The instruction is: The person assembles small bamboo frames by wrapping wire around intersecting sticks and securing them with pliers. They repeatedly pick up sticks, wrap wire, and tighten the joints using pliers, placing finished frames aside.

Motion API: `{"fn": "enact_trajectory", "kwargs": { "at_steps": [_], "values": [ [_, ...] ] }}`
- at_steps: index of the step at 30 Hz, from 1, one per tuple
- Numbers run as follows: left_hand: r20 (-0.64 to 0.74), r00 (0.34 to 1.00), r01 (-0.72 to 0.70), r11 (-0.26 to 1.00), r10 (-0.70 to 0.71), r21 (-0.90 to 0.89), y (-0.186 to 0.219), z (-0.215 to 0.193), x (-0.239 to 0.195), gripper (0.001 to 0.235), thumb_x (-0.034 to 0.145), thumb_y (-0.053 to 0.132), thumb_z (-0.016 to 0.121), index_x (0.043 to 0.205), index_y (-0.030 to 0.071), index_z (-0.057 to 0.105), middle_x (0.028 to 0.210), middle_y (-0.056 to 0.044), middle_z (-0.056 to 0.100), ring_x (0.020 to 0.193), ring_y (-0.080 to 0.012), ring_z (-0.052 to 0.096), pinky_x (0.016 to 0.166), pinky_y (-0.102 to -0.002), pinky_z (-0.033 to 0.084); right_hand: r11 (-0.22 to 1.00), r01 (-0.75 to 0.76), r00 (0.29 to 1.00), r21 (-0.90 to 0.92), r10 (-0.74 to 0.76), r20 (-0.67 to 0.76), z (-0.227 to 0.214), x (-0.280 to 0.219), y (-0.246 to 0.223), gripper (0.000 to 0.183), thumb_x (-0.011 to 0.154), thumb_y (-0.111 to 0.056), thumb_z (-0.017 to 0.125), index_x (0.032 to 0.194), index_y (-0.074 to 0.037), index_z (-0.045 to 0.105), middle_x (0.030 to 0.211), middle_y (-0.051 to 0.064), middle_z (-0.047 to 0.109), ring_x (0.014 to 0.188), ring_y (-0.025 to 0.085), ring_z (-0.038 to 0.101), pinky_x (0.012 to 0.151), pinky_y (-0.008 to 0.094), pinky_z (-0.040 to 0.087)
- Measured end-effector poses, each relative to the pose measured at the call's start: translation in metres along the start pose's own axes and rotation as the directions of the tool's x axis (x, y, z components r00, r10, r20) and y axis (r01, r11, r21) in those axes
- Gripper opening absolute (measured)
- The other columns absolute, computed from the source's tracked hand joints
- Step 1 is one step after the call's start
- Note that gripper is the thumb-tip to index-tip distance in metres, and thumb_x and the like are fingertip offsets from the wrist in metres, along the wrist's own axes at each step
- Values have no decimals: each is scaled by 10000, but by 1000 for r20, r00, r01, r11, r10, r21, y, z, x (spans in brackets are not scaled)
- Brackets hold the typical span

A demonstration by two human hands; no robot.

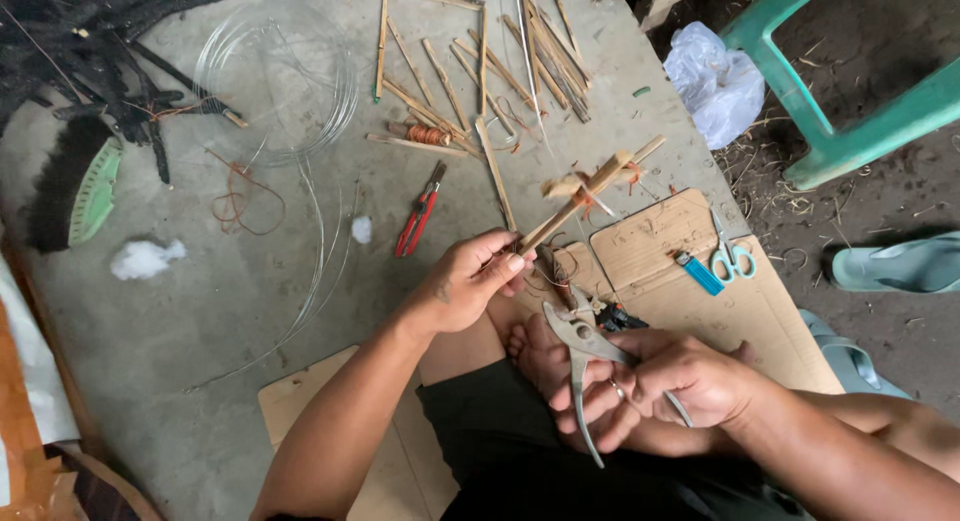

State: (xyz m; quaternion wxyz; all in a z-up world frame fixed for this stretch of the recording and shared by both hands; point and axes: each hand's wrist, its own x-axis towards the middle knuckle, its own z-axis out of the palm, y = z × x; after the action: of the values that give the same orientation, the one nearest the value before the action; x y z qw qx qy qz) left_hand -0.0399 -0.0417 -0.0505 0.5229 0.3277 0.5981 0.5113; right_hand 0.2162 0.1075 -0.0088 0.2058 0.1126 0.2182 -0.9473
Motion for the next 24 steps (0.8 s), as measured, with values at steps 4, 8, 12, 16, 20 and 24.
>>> {"fn": "enact_trajectory", "kwargs": {
  "at_steps": [4, 8, 12, 16, 20, 24],
  "values": [
    [-43, 995, -91, 993, 95, 80, -10, -6, -2, 232, 1072, 200, 538, 1162, 8, 631, 914, -2, 627, 820, -73, 624, 774, -260, 559, 862, 133, 981, -490, -184, -56, -24, -9, 5, 677, 797, 43, 522, 1466, 135, 464, 1235, 315, 626, 1185, 426, 670, 1062, 474, 483],
    [-179, 973, -131, 987, 146, 90, -30, -3, 1, 195, 1096, 201, 517, 1144, 30, 599, 862, 15, 563, 794, -70, 523, 744, -248, 489, 206, -557, 783, -805, -193, -591, -46, -7, 52, 500, 956, -187, 540, 1445, -88, 564, 1168, 179, 701, 1070, 316, 690, 948, 435, 553],
    [-185, 973, -145, 989, 136, -36, -48, 17, 5, 195, 1085, 206, 517, 1163, 42, 589, 821, 27, 526, 773, -66, 467, 731, -236, 448, -85, -420, 888, -904, -242, -390, -47, 12, 114, 695, 839, -119, 586, 1509, -32, 421, 1278, 219, 601, 1125, 392, 604, 948, 498, 469],
    [-186, 979, -78, 996, 83, 38, -50, 39, -1, 203, 1075, 219, 529, 1131, 39, 603, 833, 24, 555, 789, -63, 503, 735, -232, 462, -246, -116, 951, -962, -308, -35, -30, 17, 104, 479, 824, -206, 736, 1235, 2, 604, 1230, 246, 622, 1111, 454, 573, 904, 562, 433],
    [-154, 988, -30, 997, 19, -66, -47, 60, -17, 221, 1063, 221, 546, 1152, 32, 617, 879, 29, 580, 820, -54, 511, 747, -226, 466, -426, -162, 552, -890, -787, 276, -9, 20, 38, 291, 818, -132, 651, 1096, -45, 644, 1137, 155, 665, 1123, 356, 625, 925, 528, 461],
    [-205, 975, -96, 994, 83, -53, -41, 72, -24, 257, 1067, 220, 556, 1209, 15, 620, 946, 20, 601, 859, -55, 512, 777, -229, 471, -236, -260, 692, -936, -721, -10, 12, 44, 0, 280, 909, -206, 637, 1139, -52, 683, 978, 172, 702, 962, 386, 675, 873, 518, 512]
  ]
}}
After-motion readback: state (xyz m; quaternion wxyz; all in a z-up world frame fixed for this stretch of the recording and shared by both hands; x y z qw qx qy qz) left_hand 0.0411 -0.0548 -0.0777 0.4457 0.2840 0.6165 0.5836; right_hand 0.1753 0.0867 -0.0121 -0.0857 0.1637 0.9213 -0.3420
